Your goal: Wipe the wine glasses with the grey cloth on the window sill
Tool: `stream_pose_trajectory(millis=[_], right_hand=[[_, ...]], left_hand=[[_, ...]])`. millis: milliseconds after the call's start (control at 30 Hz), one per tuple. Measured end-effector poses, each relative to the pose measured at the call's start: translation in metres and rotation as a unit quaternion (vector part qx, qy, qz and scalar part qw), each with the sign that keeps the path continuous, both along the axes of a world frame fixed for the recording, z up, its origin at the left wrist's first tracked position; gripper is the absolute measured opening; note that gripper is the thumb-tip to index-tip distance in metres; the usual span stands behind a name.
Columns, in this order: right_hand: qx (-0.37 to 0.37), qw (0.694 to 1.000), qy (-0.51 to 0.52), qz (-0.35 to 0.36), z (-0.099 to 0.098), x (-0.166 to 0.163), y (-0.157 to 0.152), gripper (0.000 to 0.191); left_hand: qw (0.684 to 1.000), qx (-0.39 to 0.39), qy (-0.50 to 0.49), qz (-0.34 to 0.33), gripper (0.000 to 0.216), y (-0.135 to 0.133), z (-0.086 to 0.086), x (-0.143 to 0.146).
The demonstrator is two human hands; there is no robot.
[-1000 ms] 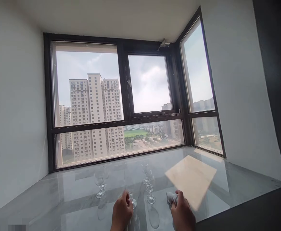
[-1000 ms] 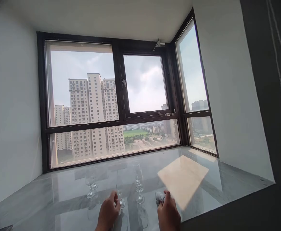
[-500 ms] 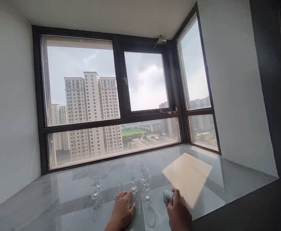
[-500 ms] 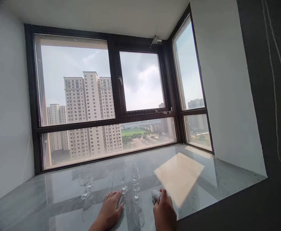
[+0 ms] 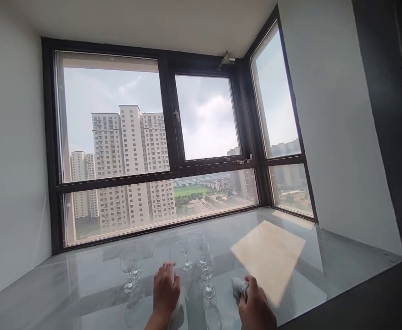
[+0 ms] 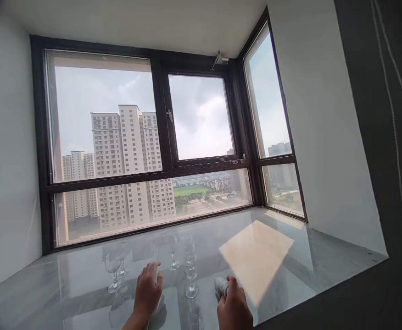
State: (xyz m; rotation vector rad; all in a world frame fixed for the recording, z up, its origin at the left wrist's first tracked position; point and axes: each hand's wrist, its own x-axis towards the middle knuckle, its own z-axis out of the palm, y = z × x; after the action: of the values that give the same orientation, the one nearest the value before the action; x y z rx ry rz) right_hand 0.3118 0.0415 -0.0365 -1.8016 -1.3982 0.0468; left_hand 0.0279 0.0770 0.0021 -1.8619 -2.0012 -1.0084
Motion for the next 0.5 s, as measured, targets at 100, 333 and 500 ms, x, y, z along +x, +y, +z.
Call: stream_pose_trajectory(millis=[100, 333, 500], right_hand=[[-0.023, 1.000, -0.006, 0.010, 0.007, 0.000, -0.010, 0.027], [-0.043, 0.999, -0.031, 0.004, 0.011, 0.002, -0.017, 0.029], [-0.021, 0.999, -0.032, 0.019, -0.004, 0.008, -0.004, 0.028]], left_hand=[[0.966, 0.190, -0.073, 0.161, 0.045, -0.014, 0.004, -0.044], [0.936, 0.056, -0.192, 0.289, 0.063, -0.026, 0.009, -0.122], [0.931, -0.086, -0.220, 0.277, 0.052, -0.002, 0.011, -0.130]])
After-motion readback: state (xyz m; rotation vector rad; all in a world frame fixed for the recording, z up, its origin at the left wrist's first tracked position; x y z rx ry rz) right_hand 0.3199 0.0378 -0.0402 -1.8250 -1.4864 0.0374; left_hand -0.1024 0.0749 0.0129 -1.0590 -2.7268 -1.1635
